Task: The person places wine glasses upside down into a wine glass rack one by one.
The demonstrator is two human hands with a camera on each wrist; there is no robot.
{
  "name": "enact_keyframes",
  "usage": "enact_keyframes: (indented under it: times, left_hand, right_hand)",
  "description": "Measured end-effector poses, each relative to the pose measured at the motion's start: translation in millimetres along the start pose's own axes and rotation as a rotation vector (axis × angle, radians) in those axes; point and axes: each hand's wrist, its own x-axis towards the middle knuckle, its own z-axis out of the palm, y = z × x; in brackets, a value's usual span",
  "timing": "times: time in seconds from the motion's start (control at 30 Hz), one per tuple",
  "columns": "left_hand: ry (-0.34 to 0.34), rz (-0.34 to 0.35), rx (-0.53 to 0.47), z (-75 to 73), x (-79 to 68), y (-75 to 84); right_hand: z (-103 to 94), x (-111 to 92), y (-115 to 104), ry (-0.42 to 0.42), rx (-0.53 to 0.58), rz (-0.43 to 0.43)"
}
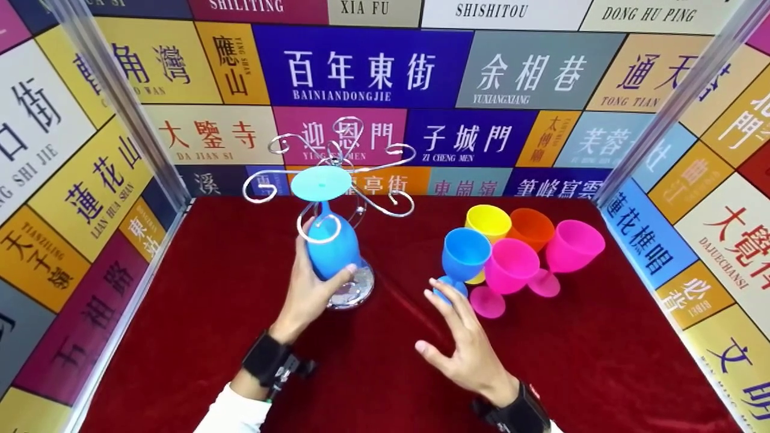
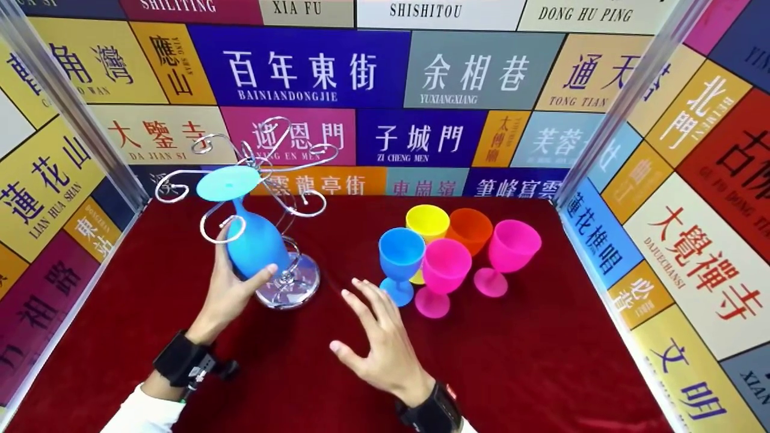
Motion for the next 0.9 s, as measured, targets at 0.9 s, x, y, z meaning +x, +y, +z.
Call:
enact_keyframes:
  times: [0.9]
  left_hand:
    - [0.041, 0.08, -0.006, -16.2, -27.0, -3.4]
  right_hand:
    - [-3.5, -6, 1, 0.004, 0.007, 0.021]
